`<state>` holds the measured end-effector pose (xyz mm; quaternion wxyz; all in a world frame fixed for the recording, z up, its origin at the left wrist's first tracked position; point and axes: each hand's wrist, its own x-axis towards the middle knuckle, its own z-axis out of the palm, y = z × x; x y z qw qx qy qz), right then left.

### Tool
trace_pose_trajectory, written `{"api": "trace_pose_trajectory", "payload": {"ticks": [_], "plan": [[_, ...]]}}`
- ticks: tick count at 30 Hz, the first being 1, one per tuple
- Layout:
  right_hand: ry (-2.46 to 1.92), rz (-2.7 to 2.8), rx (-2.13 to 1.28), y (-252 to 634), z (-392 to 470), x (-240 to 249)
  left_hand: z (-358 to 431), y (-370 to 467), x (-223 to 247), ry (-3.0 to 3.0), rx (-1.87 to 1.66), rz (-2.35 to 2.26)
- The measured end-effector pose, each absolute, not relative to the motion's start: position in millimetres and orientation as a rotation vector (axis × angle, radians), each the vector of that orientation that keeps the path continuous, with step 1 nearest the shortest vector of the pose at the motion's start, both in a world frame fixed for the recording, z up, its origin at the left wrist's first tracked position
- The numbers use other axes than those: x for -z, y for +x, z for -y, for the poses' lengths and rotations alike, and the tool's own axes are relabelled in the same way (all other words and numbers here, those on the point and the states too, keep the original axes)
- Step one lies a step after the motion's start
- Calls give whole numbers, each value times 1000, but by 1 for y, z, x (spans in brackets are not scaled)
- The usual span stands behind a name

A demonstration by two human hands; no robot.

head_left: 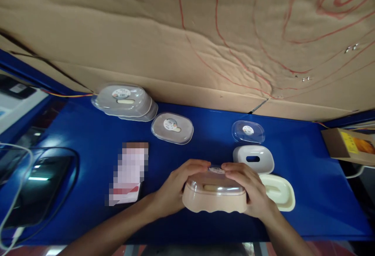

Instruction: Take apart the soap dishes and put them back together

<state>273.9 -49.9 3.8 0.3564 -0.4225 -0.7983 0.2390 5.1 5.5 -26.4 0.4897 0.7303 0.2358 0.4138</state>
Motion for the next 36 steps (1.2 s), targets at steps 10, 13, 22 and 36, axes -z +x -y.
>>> {"api": "trace_pose_trajectory", "payload": {"ticks": [10, 13, 22, 36], "plan": [[-1293, 2196, -1100, 288, 39, -27, -11, 4, 47, 2119, -959, -629], [-1369, 2182, -1039, 289, 31, -20, -3, 11, 43, 2117, -971, -888], [-1647, 2239, -466, 270, -23, 2, -6, 15, 40, 2218, -972, -1355], [-1935, 2158, -348, 347, 93, -25, 0, 13, 22, 1953, -761, -1109]]}}
